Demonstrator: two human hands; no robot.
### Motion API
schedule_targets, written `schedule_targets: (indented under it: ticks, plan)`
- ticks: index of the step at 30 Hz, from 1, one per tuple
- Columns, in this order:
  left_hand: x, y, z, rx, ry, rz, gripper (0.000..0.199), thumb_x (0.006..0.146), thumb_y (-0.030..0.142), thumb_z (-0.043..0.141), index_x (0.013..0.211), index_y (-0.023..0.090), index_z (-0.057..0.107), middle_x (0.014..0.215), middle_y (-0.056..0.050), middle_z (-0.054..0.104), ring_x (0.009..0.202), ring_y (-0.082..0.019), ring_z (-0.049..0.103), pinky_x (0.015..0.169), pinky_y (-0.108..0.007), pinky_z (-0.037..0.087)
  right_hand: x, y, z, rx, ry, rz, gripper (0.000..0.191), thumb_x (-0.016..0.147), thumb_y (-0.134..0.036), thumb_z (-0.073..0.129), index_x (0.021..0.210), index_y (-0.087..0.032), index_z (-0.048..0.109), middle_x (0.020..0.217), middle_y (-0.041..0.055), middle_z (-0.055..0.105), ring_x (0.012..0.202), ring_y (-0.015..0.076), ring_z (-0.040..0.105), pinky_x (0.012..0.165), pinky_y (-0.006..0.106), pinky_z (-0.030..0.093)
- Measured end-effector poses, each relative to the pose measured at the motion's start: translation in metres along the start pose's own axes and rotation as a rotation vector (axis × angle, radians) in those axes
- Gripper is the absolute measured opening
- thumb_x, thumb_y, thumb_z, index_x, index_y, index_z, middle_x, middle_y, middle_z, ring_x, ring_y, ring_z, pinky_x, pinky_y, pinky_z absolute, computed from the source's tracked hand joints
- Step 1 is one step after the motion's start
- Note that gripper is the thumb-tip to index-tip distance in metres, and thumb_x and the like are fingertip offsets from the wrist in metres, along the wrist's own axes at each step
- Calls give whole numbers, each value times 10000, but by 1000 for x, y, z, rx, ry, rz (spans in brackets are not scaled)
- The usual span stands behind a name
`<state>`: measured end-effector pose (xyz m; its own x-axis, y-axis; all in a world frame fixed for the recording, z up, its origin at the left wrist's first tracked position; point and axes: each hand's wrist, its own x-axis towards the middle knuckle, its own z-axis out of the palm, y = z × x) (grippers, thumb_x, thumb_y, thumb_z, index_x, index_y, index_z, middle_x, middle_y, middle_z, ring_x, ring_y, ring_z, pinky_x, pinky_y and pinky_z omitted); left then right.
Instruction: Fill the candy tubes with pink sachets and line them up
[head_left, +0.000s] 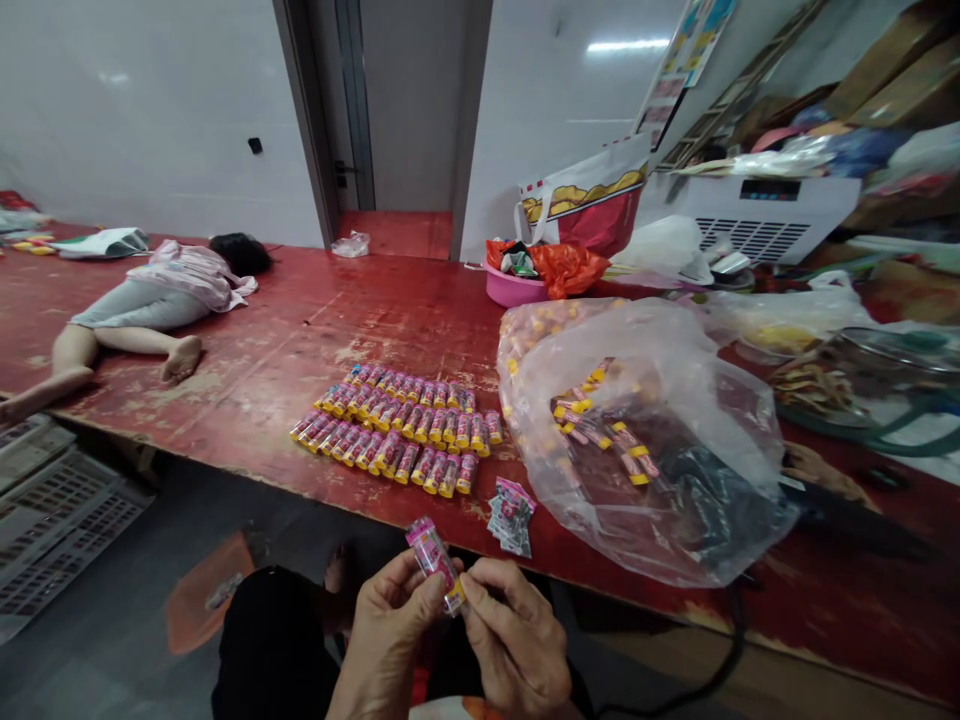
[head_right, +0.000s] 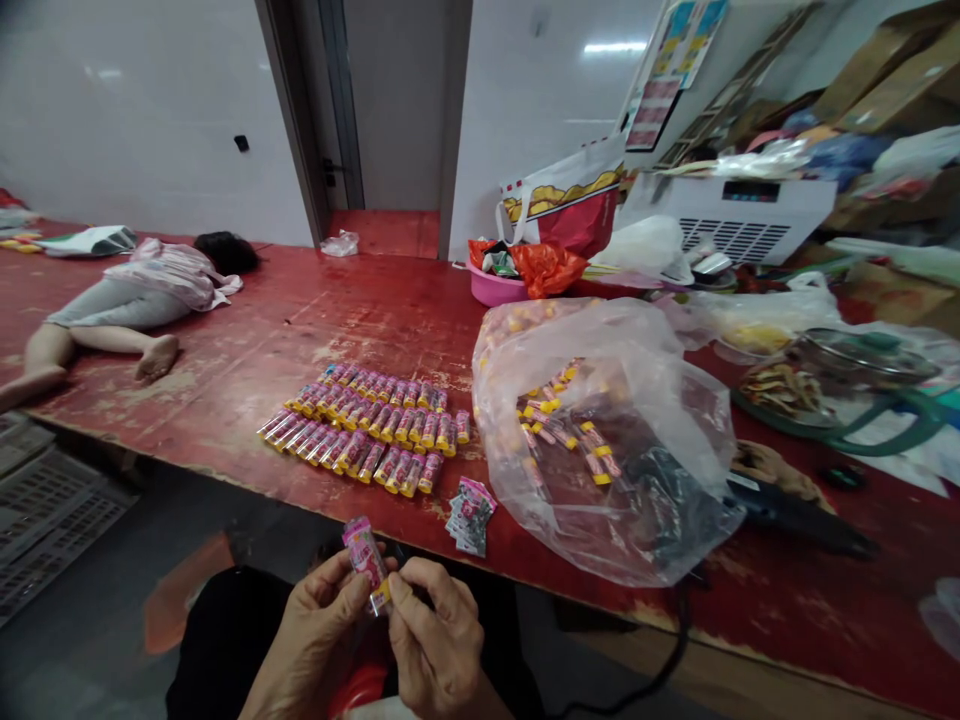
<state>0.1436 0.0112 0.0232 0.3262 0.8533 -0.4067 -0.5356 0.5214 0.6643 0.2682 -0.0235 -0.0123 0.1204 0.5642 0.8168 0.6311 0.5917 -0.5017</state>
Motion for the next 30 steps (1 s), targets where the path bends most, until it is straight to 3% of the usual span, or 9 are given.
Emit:
schedule_targets:
  ticks: [9,14,17,20,26,30]
  plan:
    - [1,7,0,83,16,74,401,522,333,937,854,165,787,800,-84,745,756,-182,668,743,-206,528,1,4,2,-16,-20,1,331,858,-33,533,1135,-194,617,931,71,662,814,175,668,672,268,542]
    - [8,6,-6,198,40,183,386,512,367,936,804,168,782,745,-54,730,703,-152,634,691,-179,508,-2,11,1,129,-58,223,167,905,-136,565,1041,-217,617,952,50,639,669,135,621,616,241,519]
    - [8,4,-5,216,51,170,394,479,360,947,779,166,780,676,-47,709,646,-150,624,653,-189,512,2,10,3,213,-136,249,217,889,-241,647,1102,-211,617,1004,61,642,709,151,624,677,258,537]
    - [7,3,-3,223,111,138,400,439,361,955,727,157,768,677,-65,710,614,-178,628,597,-222,527,7,7,6,292,-162,244,189,892,-242,646,1077,-207,624,923,40,653,778,167,630,710,254,525]
    - [12,0,-8,265,127,107,457,480,426,936,811,156,777,667,-61,705,402,-101,495,510,-256,528,9,6,9,341,-157,467,74,861,-269,682,874,-200,661,748,-14,608,647,121,560,607,205,446]
    - [20,-3,-13,265,98,136,423,496,438,930,768,155,769,659,-55,700,549,-159,607,602,-242,546,7,9,12,341,-180,511,69,821,-251,669,833,-184,662,710,-15,571,615,115,521,581,208,414]
